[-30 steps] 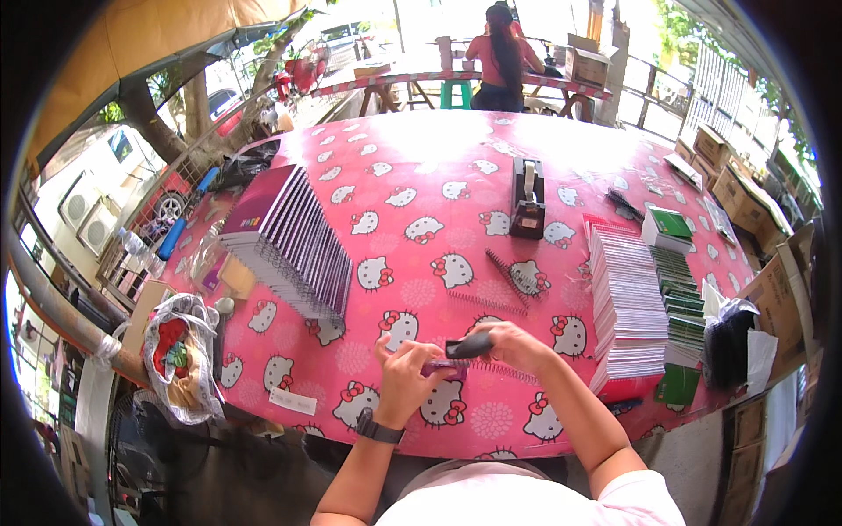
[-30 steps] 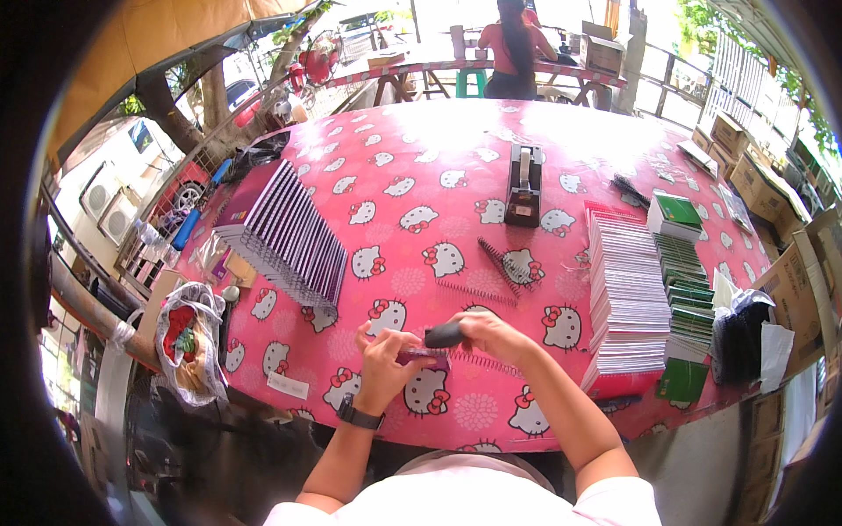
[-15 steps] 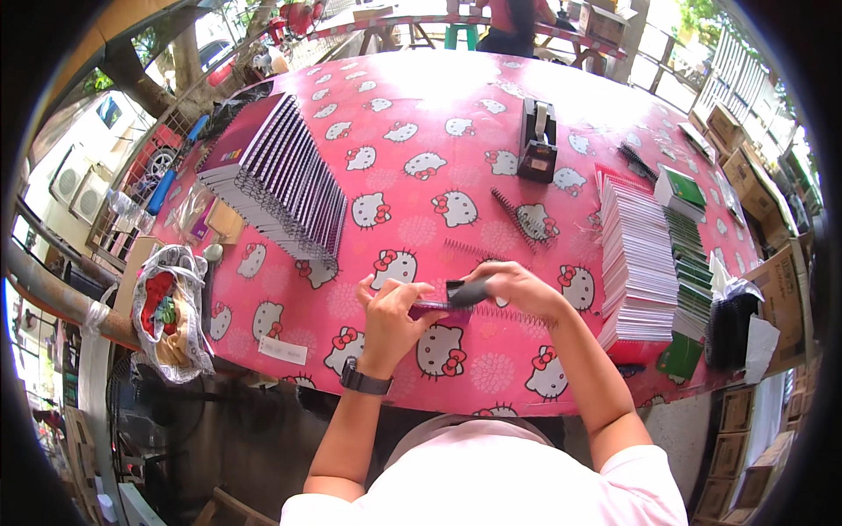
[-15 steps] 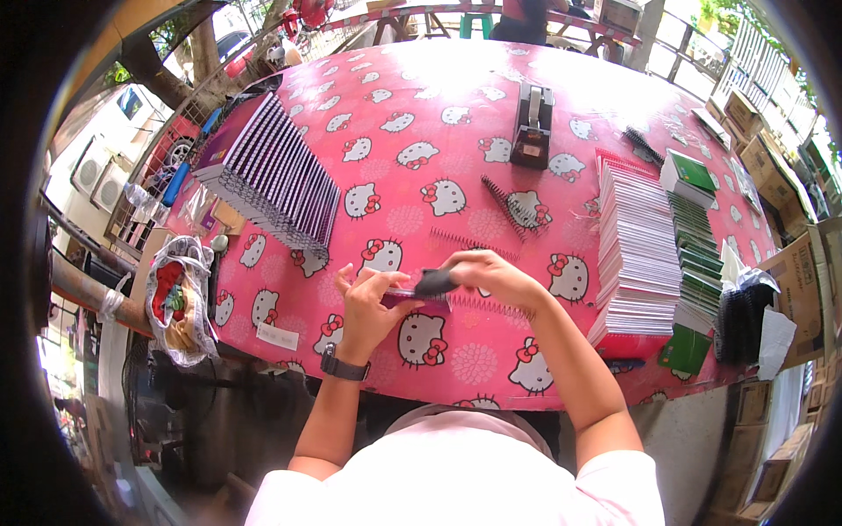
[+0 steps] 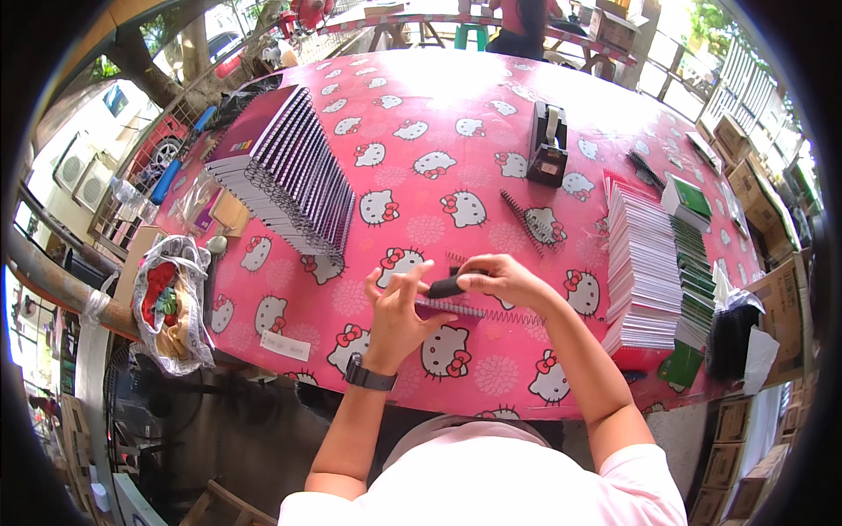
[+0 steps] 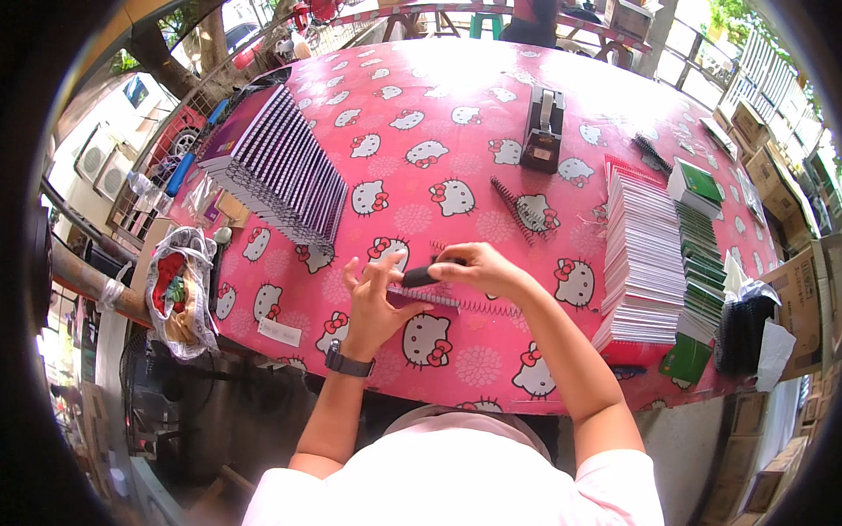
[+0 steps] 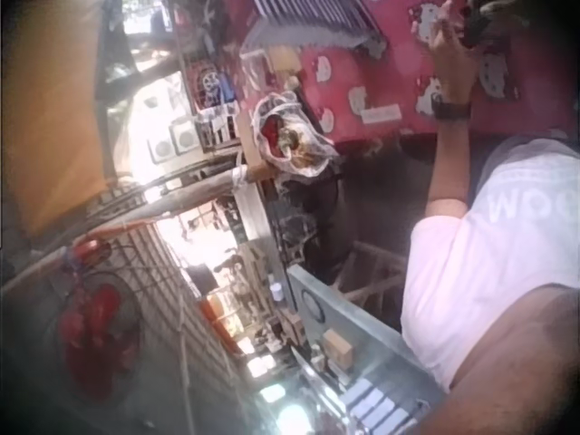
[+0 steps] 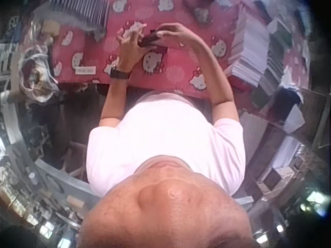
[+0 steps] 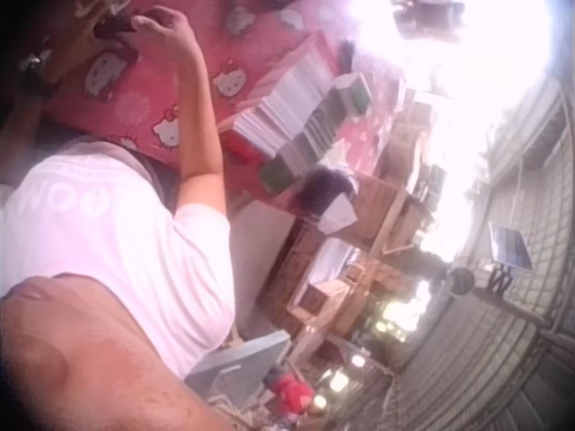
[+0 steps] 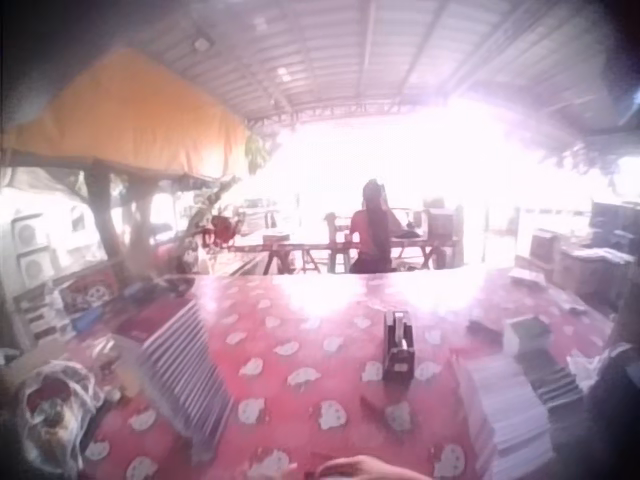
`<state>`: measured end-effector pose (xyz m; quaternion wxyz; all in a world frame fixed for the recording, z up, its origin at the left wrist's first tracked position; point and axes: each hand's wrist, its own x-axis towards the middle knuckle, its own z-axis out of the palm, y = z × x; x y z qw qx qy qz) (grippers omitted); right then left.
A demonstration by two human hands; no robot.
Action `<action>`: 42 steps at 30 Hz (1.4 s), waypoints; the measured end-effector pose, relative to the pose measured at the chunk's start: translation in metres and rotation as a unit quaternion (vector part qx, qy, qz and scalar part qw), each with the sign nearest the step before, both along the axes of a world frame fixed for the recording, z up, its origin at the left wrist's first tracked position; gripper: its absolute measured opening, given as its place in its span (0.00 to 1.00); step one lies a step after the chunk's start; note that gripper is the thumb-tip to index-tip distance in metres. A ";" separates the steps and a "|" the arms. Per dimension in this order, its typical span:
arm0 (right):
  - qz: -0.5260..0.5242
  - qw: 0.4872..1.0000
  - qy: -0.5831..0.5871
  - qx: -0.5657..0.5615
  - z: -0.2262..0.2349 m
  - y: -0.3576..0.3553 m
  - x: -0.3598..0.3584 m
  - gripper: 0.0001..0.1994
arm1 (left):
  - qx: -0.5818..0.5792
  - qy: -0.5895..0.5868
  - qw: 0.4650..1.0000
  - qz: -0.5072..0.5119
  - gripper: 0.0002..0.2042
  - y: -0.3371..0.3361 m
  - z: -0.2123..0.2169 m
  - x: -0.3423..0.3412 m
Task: The person assembles spiral-bound notebooks by inserting a black plastic spiral binding into the punched holes of a pink cover and pages. They repeatedly pick up a notebook, insert the spiral, and place the finished unit on a growing stack on the table.
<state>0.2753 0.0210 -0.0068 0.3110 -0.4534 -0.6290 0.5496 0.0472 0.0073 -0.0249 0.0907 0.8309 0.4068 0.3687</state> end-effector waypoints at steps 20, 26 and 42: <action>0.041 0.998 0.006 0.048 -0.004 0.015 -0.019 0.23 | -0.265 -0.363 0.884 -0.128 0.20 0.009 -0.053 -0.011; 0.093 0.988 0.125 0.018 0.005 0.016 -0.030 0.23 | -0.292 -0.357 0.880 -0.115 0.21 0.007 -0.050 -0.013; -0.087 0.945 -0.068 0.307 0.034 -0.019 -0.061 0.10 | -0.321 -0.484 0.804 -0.130 0.06 -0.003 -0.001 -0.002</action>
